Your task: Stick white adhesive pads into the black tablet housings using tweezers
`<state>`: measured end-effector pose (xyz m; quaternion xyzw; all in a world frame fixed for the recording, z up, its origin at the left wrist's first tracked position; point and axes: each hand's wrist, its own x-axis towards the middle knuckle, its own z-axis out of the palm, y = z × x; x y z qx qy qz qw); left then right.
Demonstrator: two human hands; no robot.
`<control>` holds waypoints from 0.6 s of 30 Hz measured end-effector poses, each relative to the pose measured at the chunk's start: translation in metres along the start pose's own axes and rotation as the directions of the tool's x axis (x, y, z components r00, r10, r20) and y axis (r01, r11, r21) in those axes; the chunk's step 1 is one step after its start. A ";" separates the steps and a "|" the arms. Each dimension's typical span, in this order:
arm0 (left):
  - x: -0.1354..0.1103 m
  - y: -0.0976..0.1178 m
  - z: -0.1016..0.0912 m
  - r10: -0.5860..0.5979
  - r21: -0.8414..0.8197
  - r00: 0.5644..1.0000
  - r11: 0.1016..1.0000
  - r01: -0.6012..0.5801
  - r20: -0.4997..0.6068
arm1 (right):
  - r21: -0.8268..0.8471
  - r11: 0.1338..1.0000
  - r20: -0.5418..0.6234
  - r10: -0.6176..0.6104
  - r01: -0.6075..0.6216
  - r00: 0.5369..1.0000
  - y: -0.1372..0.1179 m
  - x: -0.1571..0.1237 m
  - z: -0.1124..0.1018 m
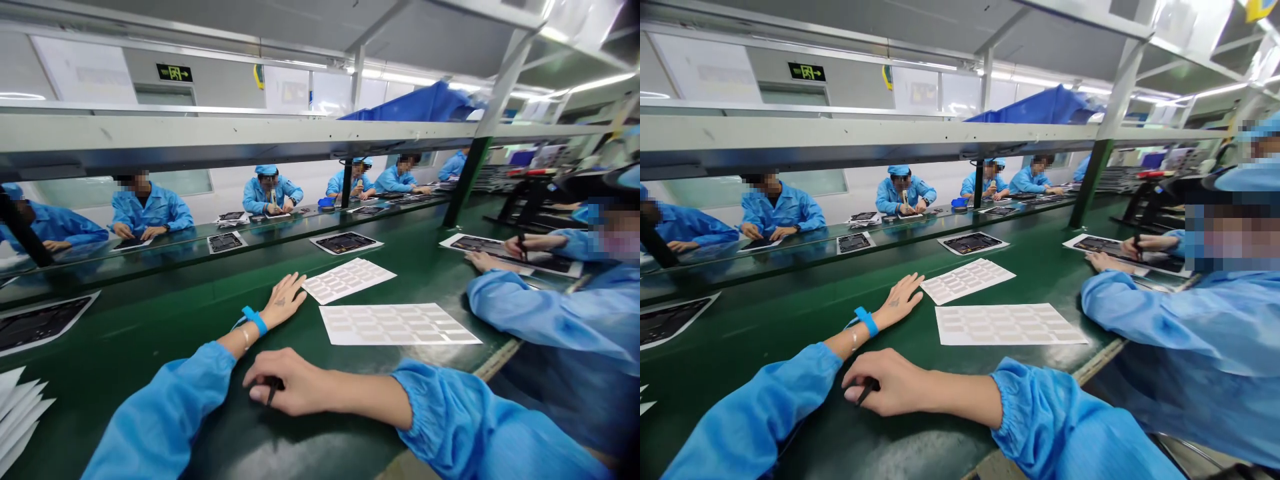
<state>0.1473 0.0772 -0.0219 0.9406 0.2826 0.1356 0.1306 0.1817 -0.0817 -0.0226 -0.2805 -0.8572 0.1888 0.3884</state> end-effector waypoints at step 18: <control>-0.168 -0.007 -0.025 0.105 0.087 0.994 0.991 -0.106 0.021 | -0.724 0.035 -0.470 0.706 -0.689 0.530 0.244 0.052 -0.224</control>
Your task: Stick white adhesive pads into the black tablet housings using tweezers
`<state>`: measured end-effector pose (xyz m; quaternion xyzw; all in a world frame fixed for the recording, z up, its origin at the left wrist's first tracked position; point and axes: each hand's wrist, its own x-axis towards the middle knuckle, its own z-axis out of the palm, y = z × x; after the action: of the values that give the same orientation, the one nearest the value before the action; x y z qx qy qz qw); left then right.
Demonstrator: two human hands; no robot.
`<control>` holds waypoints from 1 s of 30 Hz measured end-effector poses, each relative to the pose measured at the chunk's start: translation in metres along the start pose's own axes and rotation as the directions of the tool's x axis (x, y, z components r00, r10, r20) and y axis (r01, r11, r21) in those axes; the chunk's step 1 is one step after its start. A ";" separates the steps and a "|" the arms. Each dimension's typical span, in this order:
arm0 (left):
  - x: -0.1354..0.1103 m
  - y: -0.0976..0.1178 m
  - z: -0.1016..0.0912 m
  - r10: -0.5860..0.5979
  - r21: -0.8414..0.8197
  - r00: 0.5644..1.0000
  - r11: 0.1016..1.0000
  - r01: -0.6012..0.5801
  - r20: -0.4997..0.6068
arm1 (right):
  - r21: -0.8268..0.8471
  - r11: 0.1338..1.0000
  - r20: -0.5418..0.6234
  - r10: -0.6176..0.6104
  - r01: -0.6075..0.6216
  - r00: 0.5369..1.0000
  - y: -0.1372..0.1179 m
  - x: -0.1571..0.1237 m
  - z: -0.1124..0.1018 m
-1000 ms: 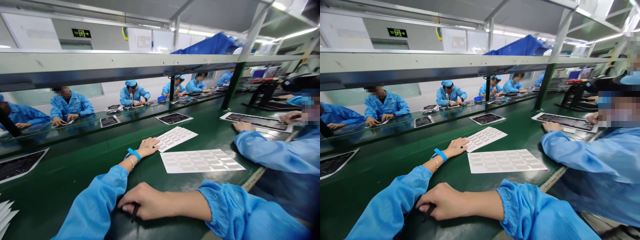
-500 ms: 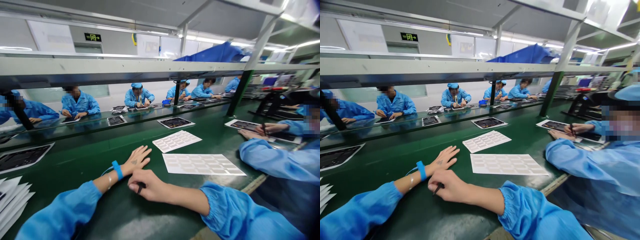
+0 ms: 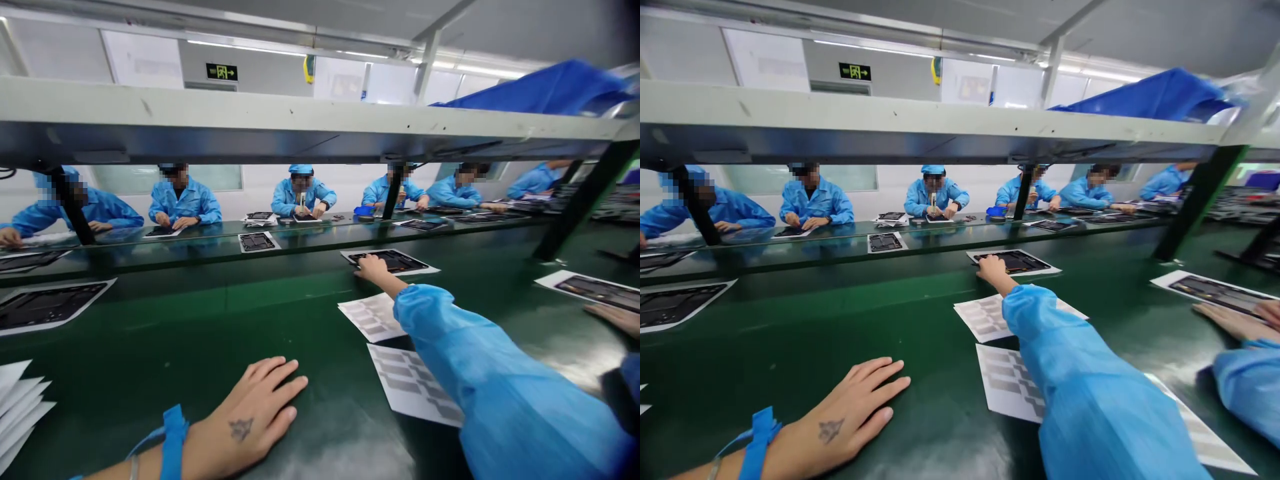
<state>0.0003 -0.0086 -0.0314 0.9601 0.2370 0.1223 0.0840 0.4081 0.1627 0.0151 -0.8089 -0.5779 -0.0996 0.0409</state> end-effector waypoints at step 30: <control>-0.015 0.087 -0.066 0.047 0.533 0.988 0.838 -0.119 0.147 | 0.666 0.388 -0.289 -0.653 0.637 0.700 -0.051 -0.256 -0.112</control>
<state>0.0068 -0.0850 0.0478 0.9600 0.2141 -0.0076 -0.1800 0.2669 -0.0780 0.0689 -0.4350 -0.8343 0.1377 0.3095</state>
